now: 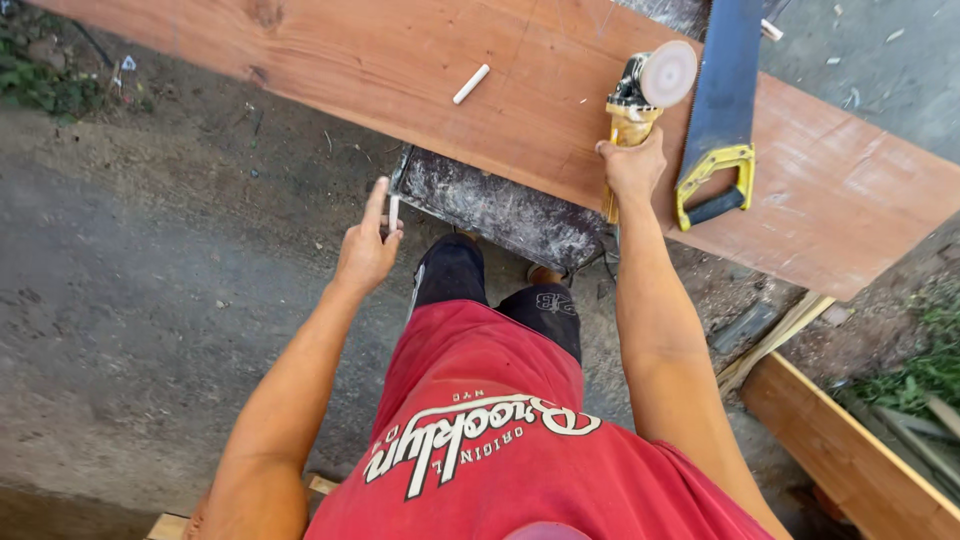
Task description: The person marks a line on a wooden plank, then uses a hand saw to cut along the line. After cutting, the person uses an angle grinder to smooth the edges of the cut piece.
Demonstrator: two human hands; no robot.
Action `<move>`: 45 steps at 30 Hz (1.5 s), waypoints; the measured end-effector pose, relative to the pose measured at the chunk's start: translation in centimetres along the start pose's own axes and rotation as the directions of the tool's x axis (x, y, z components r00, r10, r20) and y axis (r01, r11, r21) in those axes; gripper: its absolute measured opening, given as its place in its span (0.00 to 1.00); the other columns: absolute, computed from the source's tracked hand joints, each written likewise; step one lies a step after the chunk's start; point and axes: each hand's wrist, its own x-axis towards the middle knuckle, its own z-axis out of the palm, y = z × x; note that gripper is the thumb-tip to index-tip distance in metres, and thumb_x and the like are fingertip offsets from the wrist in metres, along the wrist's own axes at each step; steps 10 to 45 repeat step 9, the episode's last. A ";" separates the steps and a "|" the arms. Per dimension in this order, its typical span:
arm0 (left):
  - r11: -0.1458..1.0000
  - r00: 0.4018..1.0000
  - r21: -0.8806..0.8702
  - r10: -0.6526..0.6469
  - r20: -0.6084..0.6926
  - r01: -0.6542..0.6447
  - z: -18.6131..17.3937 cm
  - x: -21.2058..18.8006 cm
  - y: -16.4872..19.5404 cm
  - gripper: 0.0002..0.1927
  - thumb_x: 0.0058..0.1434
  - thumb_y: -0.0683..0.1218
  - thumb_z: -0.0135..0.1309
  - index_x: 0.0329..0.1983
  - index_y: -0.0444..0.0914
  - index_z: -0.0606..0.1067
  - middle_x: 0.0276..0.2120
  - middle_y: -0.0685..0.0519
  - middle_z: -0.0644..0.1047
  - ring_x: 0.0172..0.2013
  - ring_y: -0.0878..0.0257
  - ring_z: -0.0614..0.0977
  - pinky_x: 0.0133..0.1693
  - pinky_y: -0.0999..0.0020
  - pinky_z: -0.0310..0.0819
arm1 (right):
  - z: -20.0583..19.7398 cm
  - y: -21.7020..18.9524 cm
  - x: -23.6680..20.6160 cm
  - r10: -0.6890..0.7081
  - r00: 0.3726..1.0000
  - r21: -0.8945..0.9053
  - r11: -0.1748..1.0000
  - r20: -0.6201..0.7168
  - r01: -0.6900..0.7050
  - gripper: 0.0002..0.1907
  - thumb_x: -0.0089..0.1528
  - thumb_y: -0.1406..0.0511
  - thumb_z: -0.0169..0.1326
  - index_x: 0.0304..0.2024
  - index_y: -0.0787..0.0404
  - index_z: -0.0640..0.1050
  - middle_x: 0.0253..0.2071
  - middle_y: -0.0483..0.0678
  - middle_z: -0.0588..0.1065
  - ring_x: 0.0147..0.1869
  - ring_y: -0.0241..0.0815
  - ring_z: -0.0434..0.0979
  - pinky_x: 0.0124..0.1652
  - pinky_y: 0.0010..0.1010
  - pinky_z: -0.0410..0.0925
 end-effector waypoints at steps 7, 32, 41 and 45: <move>0.937 0.951 0.169 0.309 -0.001 -0.304 1.7 9.9 0.8 0.12 0.60 0.42 0.64 0.44 0.36 0.74 0.36 0.40 0.79 0.38 0.43 0.82 0.41 0.52 0.76 | 4.8 -0.4 1.7 0.033 0.987 -0.072 0.996 -0.155 -0.044 0.41 0.51 0.61 0.74 0.58 0.66 0.64 0.53 0.64 0.72 0.58 0.67 0.72 0.57 0.49 0.66; 0.924 0.938 0.177 0.347 -0.016 -0.339 3.2 13.1 2.4 0.13 0.61 0.43 0.64 0.42 0.34 0.73 0.37 0.39 0.79 0.40 0.42 0.81 0.43 0.51 0.74 | 5.0 0.5 1.8 0.067 0.993 -0.074 0.994 -0.102 -0.075 0.41 0.54 0.61 0.72 0.60 0.66 0.62 0.58 0.65 0.69 0.63 0.67 0.69 0.61 0.48 0.64; 0.924 0.938 0.177 0.347 -0.016 -0.339 3.2 13.1 2.4 0.13 0.61 0.43 0.64 0.42 0.34 0.73 0.37 0.39 0.79 0.40 0.42 0.81 0.43 0.51 0.74 | 5.0 0.5 1.8 0.067 0.993 -0.074 0.994 -0.102 -0.075 0.41 0.54 0.61 0.72 0.60 0.66 0.62 0.58 0.65 0.69 0.63 0.67 0.69 0.61 0.48 0.64; 0.924 0.938 0.177 0.347 -0.016 -0.339 3.2 13.1 2.4 0.13 0.61 0.43 0.64 0.42 0.34 0.73 0.37 0.39 0.79 0.40 0.42 0.81 0.43 0.51 0.74 | 5.0 0.5 1.8 0.067 0.993 -0.074 0.994 -0.102 -0.075 0.41 0.54 0.61 0.72 0.60 0.66 0.62 0.58 0.65 0.69 0.63 0.67 0.69 0.61 0.48 0.64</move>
